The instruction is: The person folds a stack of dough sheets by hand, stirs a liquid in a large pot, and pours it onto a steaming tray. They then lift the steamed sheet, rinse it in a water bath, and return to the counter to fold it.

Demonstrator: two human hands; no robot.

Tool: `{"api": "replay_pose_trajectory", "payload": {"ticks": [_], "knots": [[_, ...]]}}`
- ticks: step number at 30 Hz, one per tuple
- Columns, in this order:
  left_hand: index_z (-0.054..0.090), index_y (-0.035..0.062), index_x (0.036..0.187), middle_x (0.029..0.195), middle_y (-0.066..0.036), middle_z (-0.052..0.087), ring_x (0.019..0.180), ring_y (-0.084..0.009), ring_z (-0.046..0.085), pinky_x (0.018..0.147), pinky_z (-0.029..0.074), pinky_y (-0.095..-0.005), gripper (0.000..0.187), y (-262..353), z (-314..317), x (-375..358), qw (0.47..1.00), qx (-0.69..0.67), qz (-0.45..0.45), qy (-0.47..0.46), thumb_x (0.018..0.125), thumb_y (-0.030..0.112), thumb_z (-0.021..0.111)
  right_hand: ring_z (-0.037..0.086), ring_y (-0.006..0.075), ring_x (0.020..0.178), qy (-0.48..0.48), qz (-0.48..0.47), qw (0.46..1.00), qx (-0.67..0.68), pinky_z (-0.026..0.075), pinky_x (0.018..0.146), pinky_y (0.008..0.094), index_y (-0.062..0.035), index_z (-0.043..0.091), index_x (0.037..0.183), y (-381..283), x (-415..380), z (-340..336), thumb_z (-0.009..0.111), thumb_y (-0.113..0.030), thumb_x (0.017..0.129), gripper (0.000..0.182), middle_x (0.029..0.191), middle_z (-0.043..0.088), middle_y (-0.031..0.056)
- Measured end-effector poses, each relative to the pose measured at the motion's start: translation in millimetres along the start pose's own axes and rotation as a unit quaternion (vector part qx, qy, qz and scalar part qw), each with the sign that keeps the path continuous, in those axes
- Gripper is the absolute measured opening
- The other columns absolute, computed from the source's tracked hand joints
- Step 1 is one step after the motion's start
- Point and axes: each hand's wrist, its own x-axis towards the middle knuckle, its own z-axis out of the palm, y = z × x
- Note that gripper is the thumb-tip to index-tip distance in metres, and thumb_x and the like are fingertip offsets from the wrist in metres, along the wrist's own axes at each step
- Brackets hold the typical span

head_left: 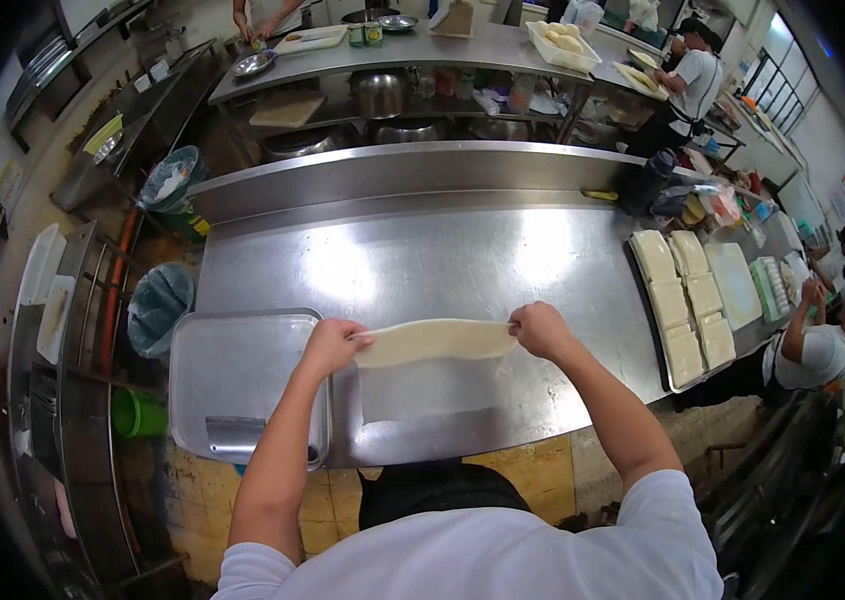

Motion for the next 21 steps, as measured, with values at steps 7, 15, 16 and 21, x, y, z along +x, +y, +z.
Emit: {"api": "replay_pose_trajectory", "payload": {"ticks": [7, 15, 16, 21], "knots": [[0.078, 0.0031, 0.104, 0.089, -0.014, 0.077, 0.080, -0.0198, 0.071, 0.077, 0.055, -0.0338, 0.019, 1, 11, -62, 1.000, -0.020, 0.001, 0.018, 0.087, 0.011, 0.076, 0.070, 0.0411, 0.083, 0.062, 0.007, 0.997, 0.047, 0.056, 0.077, 0.0507, -0.0088, 0.078, 0.094, 2, -60, 25, 0.067, -0.018, 0.088, 0.016, 0.088, 0.073, 0.0194], [0.076, 0.0045, 0.104, 0.108, -0.014, 0.075, 0.098, -0.0319, 0.070, 0.086, 0.055, -0.0389, 0.024, -39, 46, -138, 0.995, 0.053, 0.082, -0.030, 0.081, 0.006, 0.078, 0.069, 0.0414, 0.086, -0.003, -0.044, 0.998, 0.037, 0.056, 0.078, 0.0513, -0.0138, 0.073, 0.115, 16, -143, 101, 0.060, -0.017, 0.089, 0.029, 0.104, 0.074, 0.0167], [0.076, 0.0046, 0.102, 0.108, -0.015, 0.074, 0.100, -0.0331, 0.069, 0.088, 0.055, -0.0403, 0.022, -43, 46, -141, 0.998, 0.033, 0.060, -0.014, 0.080, 0.007, 0.078, 0.069, 0.0413, 0.087, -0.026, -0.016, 0.999, 0.035, 0.056, 0.079, 0.0514, -0.0136, 0.073, 0.114, 11, -143, 95, 0.060, -0.017, 0.089, 0.029, 0.104, 0.073, 0.0168], [0.077, 0.0051, 0.102, 0.108, -0.015, 0.075, 0.104, -0.0346, 0.068, 0.091, 0.054, -0.0418, 0.021, -27, 30, -135, 0.995, 0.005, 0.021, 0.093, 0.082, 0.011, 0.077, 0.069, 0.0414, 0.092, 0.065, -0.022, 0.995, 0.075, 0.056, 0.084, 0.0507, -0.0089, 0.074, 0.115, -17, -93, 89, 0.064, -0.020, 0.089, 0.029, 0.102, 0.073, 0.0194]]}}
